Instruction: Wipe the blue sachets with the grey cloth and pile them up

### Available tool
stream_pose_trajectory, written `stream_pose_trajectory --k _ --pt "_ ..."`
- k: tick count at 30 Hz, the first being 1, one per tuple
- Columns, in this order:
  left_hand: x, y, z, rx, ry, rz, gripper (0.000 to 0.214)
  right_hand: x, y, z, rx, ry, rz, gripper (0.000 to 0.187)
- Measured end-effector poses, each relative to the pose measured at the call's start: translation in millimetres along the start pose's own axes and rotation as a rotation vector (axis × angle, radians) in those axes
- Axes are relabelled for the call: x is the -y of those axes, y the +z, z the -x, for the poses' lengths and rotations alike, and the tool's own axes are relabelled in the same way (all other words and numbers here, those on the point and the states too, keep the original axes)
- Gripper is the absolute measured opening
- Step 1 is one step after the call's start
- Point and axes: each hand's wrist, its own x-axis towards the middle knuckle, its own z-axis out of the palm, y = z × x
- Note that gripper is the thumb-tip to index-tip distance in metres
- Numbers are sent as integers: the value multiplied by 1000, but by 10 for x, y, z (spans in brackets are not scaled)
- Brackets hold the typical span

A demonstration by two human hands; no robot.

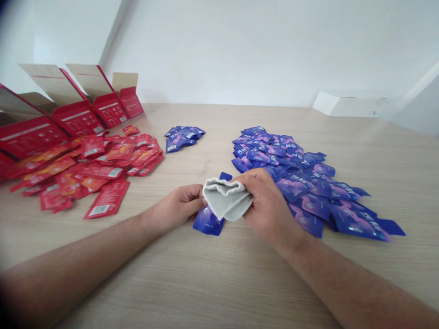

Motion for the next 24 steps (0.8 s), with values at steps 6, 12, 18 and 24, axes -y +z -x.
stream_pose_trajectory --k 6,12,18,24 --pt "-2 57 4 56 -10 78 21 140 185 155 224 -202 4 29" --pt "-13 36 -5 187 -10 123 19 188 106 138 352 -310 14 23" --pt "-2 7 -28 241 76 64 18 141 98 126 324 -301 -54 25" --pt "-16 8 -38 267 127 41 20 119 93 126 237 -217 -84 27"
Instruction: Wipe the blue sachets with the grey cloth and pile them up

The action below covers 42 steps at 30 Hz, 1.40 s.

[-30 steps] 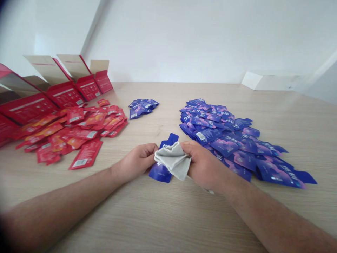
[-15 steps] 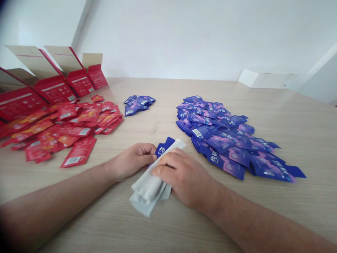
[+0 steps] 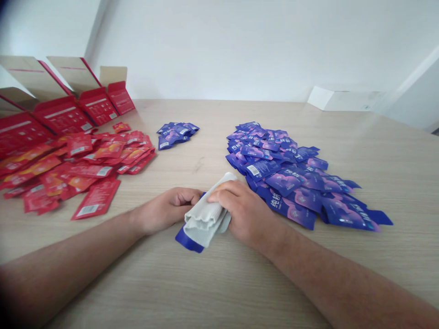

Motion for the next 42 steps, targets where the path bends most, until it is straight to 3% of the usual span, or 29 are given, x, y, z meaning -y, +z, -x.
stream_pose_trajectory --k 4,9,14,19,24,28,33,38,42 --pt "-11 8 4 16 12 -3 17 21 -5 -5 135 -118 15 23" --pt "-26 17 -2 18 14 4 19 -17 -12 1 34 21 -6 27" --pt "-41 21 -10 31 11 -9 18 20 -34 0 135 -113 35 20" --pt "-52 24 -19 33 43 -4 21 -6 -44 0 46 -12 33 22" --pt "-54 30 -7 38 57 -20 18 14 -36 2 117 -121 42 19" --pt "-55 36 -11 37 54 11 20 -14 -41 8 41 -17 38 22" --pt "-54 44 -14 34 56 -18 19 17 -42 19 117 -144 53 17" --pt "-56 57 -15 47 57 23 22 -1 -40 31 60 -2 67 21" --pt "-61 50 -20 57 60 17 17 40 -47 20 144 -131 69 18"
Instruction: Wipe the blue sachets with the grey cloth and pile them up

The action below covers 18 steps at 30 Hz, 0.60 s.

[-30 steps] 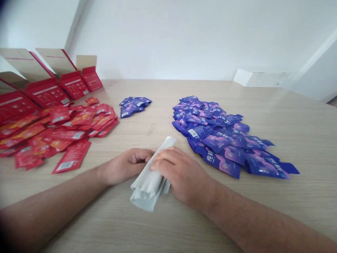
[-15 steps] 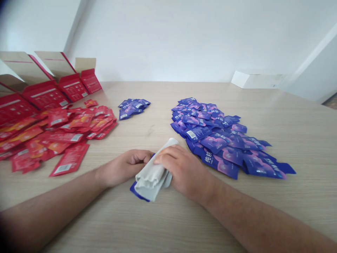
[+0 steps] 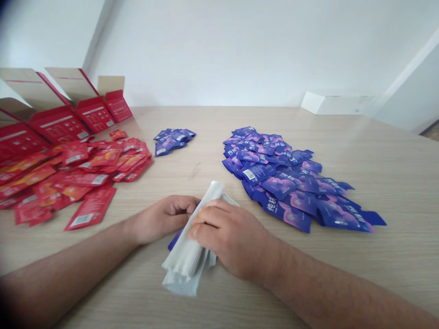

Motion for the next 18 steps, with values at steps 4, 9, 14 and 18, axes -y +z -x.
stream_pose_trajectory --k 4,9,14,18 --pt "1 -4 3 -31 -10 -4 18 -18 2 0 -57 84 4 20" --pt "1 -9 8 -4 1 -11 15 -10 10 1 -18 3 6 18" --pt "14 -11 7 -22 -1 -4 17 -40 13 10 -76 102 7 20" --pt "16 -13 13 -12 -9 -9 15 -7 9 1 -27 37 8 18"
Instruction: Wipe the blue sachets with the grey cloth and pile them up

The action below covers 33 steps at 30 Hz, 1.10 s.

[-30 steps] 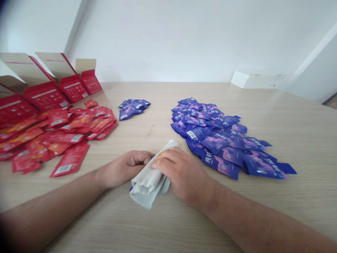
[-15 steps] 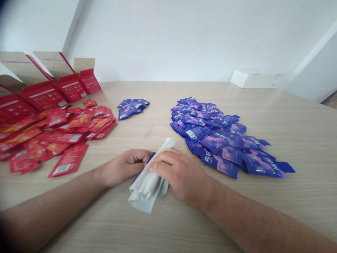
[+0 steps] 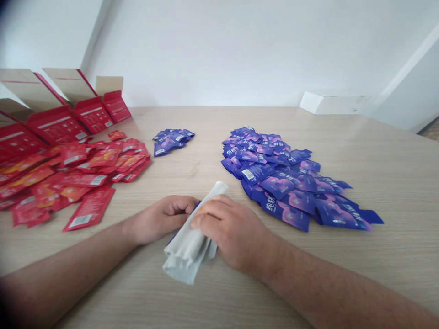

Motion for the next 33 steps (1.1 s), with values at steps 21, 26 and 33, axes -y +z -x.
stream_pose_trajectory --k 21,26,33 --pt "-18 -12 13 -7 -24 -32 15 9 20 -10 1 -8 -13 18" --pt "-4 -12 3 -18 -18 -20 17 -30 22 -2 -23 51 -23 19" --pt "-2 -11 6 -9 -23 -43 14 -27 4 3 13 8 -23 19"
